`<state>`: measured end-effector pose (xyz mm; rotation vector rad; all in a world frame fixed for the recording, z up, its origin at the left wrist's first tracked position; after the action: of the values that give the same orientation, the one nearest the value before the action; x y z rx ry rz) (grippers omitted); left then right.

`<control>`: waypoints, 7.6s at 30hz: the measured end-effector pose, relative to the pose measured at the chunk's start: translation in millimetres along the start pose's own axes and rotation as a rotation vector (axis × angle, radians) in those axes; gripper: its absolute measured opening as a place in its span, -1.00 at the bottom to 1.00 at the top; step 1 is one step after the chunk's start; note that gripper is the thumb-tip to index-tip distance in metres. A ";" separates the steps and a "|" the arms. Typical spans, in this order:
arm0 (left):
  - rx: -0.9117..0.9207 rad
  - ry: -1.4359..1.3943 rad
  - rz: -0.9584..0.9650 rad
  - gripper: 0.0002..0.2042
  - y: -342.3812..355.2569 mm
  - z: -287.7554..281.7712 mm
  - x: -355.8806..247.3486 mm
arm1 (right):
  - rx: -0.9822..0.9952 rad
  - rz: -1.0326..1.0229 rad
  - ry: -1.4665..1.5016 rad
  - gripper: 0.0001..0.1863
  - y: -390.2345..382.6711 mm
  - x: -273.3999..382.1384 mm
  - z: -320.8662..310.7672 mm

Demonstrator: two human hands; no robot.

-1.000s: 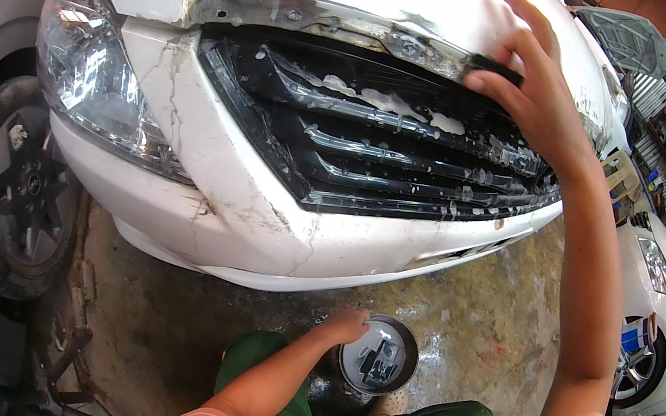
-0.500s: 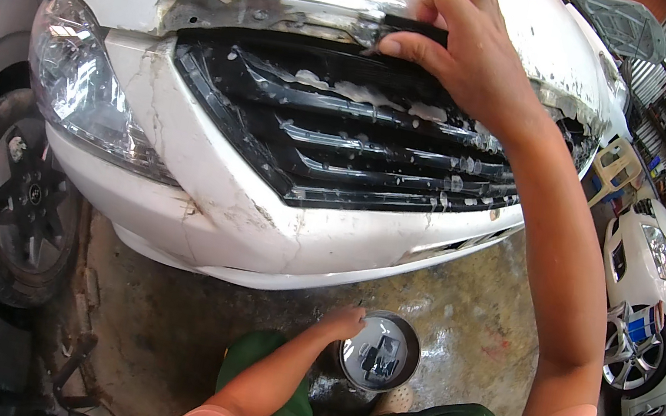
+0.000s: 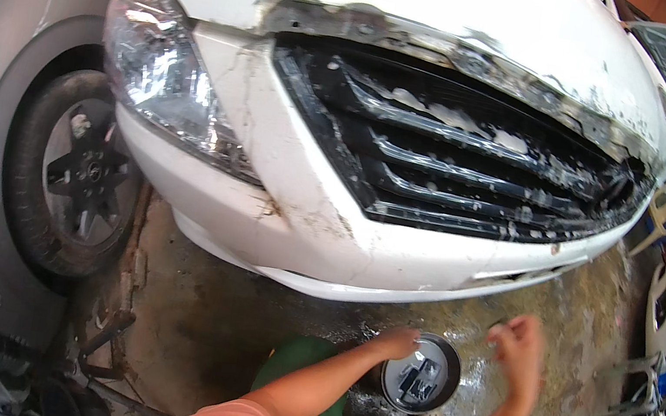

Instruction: The person wet sands the front bumper of a white car by hand using a piece of sandpaper, dipping the paper into a bucket of water and rubbing it across the surface.

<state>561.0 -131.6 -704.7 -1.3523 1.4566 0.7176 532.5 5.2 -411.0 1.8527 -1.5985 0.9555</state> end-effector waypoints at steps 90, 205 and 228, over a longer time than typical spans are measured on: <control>-1.496 0.164 0.269 -0.78 -286.2 -515.3 -328.4 | 0.101 0.456 -0.407 -0.29 32.8 -348.5 113.5; -1.796 -0.098 0.608 -0.80 -294.8 -496.3 -293.7 | 0.088 0.414 -0.519 -0.31 42.2 -369.6 116.0; -1.761 -0.023 0.519 -0.83 -314.3 -524.0 -279.8 | 0.150 0.267 -0.699 -0.52 41.6 -364.7 135.1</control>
<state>696.7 -563.3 -207.7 -2.0592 0.9281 2.6947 494.2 122.5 -782.2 2.2718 -2.2751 0.5558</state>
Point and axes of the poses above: each hand's wrist, its own y-axis towards the middle knuckle, its own z-axis out of the palm, x = y × z, the point moved 8 cm from there along y, towards the middle knuckle, and after that the axes turned 13 degrees about -y, right-handed, at the moved point
